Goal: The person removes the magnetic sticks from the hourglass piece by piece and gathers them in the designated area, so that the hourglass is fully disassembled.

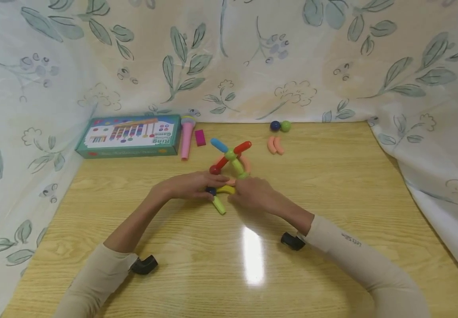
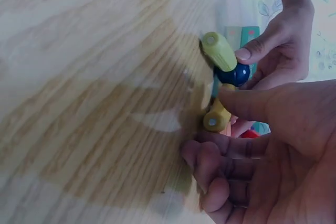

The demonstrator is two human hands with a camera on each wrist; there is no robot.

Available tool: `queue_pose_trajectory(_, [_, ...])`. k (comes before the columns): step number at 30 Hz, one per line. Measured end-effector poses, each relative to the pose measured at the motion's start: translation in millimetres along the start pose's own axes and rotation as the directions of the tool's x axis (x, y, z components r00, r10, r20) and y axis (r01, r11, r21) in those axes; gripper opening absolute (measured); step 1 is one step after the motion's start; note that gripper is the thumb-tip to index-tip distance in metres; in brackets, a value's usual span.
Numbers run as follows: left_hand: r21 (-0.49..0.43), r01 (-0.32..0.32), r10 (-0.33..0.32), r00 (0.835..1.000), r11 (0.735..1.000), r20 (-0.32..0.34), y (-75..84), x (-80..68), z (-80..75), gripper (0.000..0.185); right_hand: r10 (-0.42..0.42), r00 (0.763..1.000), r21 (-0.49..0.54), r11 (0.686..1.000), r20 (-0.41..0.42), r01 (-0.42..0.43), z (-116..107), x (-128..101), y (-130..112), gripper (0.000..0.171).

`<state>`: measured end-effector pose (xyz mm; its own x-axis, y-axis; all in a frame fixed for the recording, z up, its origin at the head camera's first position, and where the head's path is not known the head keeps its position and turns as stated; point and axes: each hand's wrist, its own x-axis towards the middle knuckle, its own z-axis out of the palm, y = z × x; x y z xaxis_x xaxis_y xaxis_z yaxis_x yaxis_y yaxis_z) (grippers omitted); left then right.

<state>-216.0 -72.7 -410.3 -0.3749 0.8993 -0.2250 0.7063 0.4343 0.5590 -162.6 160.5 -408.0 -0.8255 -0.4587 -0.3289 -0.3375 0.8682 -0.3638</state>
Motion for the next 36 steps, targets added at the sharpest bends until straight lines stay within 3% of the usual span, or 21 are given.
queue_pose_trajectory(6, [0.017,0.059,-0.059,0.997,0.998,0.041,0.2,-0.9,0.2,0.061,-0.004,0.999,-0.044,0.999,-0.042,0.002,2.9,2.0,-0.7,0.023])
queue_pose_trajectory(12, [0.022,0.066,-0.067,0.996,0.998,0.065,3.2,0.7,-2.3,0.061,-0.019,1.0,-0.053,0.998,-0.012,0.018,1.1,2.7,-2.1,0.019])
queue_pose_trajectory(19, [-0.035,0.096,-0.093,0.992,0.995,0.088,0.0,-0.2,-4.4,0.06,-0.006,1.0,-0.064,0.998,0.008,0.007,-8.6,-7.5,6.4,0.02])
queue_pose_trajectory(28, [-0.021,0.092,-0.09,0.991,0.996,0.095,-3.7,-1.2,-2.7,0.037,-0.029,0.999,0.07,0.997,-0.015,0.03,-17.2,-17.2,31.0,0.027])
queue_pose_trajectory(33, [-0.024,0.102,-0.099,0.99,0.994,0.096,-1.7,-1.1,-1.5,0.043,-0.138,0.99,0.148,0.979,-0.017,0.139,-37.6,-28.7,45.3,0.037])
queue_pose_trajectory(36, [-0.006,0.093,-0.092,0.992,0.996,0.089,-0.3,-2.2,-1.5,0.045,-0.159,0.987,0.18,0.971,-0.007,0.158,-54.8,-38.3,53.7,0.039])
